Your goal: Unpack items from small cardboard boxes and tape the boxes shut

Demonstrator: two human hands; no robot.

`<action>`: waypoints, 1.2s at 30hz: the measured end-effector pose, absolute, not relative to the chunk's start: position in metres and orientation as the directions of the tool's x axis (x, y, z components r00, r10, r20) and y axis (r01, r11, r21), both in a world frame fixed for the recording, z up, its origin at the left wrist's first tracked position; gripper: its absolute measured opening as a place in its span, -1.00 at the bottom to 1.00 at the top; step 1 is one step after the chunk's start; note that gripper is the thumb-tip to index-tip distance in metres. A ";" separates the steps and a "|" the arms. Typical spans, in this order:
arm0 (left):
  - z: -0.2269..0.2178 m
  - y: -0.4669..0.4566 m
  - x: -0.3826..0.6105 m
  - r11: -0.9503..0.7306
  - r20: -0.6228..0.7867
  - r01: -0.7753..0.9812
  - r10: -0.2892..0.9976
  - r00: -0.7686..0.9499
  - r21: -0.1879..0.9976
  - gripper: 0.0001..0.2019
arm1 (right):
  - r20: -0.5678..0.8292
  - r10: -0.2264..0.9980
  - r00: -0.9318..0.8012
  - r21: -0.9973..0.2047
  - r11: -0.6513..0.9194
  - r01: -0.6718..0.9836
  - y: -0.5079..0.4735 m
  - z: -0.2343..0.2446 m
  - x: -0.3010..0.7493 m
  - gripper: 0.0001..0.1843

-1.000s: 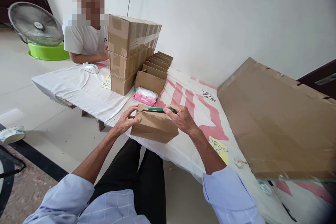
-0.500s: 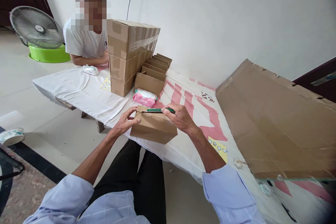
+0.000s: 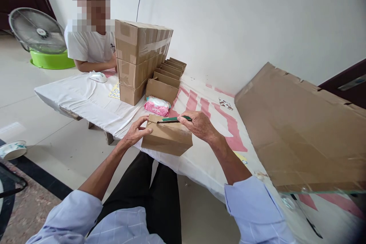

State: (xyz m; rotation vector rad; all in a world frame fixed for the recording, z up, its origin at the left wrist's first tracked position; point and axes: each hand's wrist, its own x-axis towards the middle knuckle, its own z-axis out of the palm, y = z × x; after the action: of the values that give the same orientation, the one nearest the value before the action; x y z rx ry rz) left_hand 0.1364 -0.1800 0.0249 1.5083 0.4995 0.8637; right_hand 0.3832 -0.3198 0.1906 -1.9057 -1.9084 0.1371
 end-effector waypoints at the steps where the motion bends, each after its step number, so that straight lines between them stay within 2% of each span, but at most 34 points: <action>1: 0.025 -0.180 0.136 -0.137 0.223 -0.184 0.745 0.629 0.973 -0.48 | 0.227 0.973 0.043 -0.362 0.043 0.931 -0.320 0.192 0.384 -0.66; 13: 0.027 -0.182 0.140 -0.100 0.224 -0.227 0.743 0.631 0.969 -0.51 | 0.351 0.936 0.011 -0.451 0.159 0.879 -0.316 0.192 0.382 -0.59; 20: 0.025 -0.181 0.140 -0.087 0.237 -0.255 0.724 0.648 0.963 -0.45 | 0.349 0.937 -0.010 -0.445 0.176 0.878 -0.306 0.181 0.380 -0.61; 26: 0.022 -0.180 0.139 -0.062 0.231 -0.265 0.700 0.675 0.962 -0.45 | 0.314 0.949 0.006 -0.413 0.130 0.901 -0.303 0.180 0.374 -0.66; 30: 0.024 -0.181 0.142 -0.035 0.209 -0.272 0.735 0.645 0.962 -0.46 | 0.246 0.969 0.019 -0.351 0.070 0.934 -0.302 0.194 0.368 -0.65; 36: 0.033 -0.177 0.148 -0.191 0.266 -0.188 0.759 0.595 0.963 -0.45 | 0.181 0.983 -0.028 -0.268 0.077 0.960 -0.291 0.201 0.380 -0.56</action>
State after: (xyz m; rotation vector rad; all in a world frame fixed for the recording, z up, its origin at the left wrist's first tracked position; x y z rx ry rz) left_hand 0.1485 -0.1773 0.0326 1.5372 0.4995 0.9172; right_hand 0.3795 -0.2909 0.2006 -1.9380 -2.0462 0.1019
